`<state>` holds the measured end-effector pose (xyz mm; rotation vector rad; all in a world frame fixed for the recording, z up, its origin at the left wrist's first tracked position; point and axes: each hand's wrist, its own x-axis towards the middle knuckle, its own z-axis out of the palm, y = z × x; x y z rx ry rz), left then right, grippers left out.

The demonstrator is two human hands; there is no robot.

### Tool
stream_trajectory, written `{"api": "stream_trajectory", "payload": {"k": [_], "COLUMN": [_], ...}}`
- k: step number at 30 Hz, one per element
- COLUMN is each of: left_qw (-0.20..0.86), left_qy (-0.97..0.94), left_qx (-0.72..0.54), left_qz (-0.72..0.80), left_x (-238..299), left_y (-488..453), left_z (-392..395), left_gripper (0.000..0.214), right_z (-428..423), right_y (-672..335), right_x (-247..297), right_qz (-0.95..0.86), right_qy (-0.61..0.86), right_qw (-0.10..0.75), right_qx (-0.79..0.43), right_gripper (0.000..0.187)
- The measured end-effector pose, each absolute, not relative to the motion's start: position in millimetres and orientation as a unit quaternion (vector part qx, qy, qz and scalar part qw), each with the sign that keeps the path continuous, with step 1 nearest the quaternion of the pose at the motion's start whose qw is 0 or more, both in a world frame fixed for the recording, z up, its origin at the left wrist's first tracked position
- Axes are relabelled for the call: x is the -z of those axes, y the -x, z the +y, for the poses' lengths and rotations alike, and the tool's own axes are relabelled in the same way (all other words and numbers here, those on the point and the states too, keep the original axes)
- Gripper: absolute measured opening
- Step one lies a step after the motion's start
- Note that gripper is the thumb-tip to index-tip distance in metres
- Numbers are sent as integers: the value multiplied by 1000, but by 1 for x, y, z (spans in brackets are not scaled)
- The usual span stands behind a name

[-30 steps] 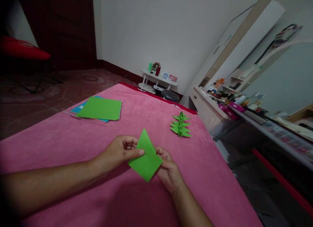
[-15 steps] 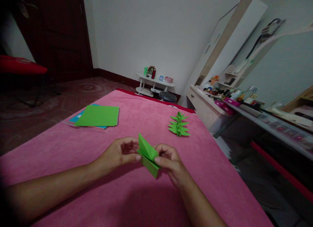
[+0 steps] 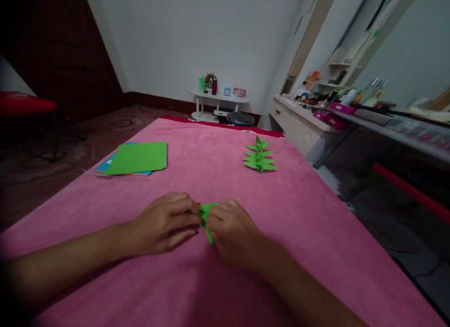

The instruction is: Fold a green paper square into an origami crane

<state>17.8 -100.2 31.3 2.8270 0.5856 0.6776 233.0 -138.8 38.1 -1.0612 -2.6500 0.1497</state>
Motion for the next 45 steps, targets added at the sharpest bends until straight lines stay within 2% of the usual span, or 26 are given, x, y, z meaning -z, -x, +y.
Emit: {"api": "stream_trajectory", "payload": {"k": [5,13,17,23,32,45], "left_qw": [108,226,279,334,289,211], "left_qy": [-953,-935,-915,-893,-906,-925], "left_qx": [-192,-149,-142,-153,-150,-129], "left_qz": [208,229,254,260,272,288], "left_x": [-25,-27,-21,-17,-16,-19], "left_y": [-24,-44,-48,-49,-51,-53], "left_z": [-94,-85,-80,-78,-80,-83], "left_gripper": [18,24,17,14,17,14], "right_z": [-146,-143,-138,-130,-128,-129], "right_y": [-241,-243,-243,-245,-243,-237], "right_x": [-30,-22,-22,-19,-21,-23], "right_qz": [-879,-831,-809,-808,-812,-799], "right_qy": [430,459,481,477,477,520], "right_qw": [189,271,268,241,232,213], "right_qx": [-81,-161,-205,-250,-241,-214], "right_gripper": [4,8,13,11,16,7]}}
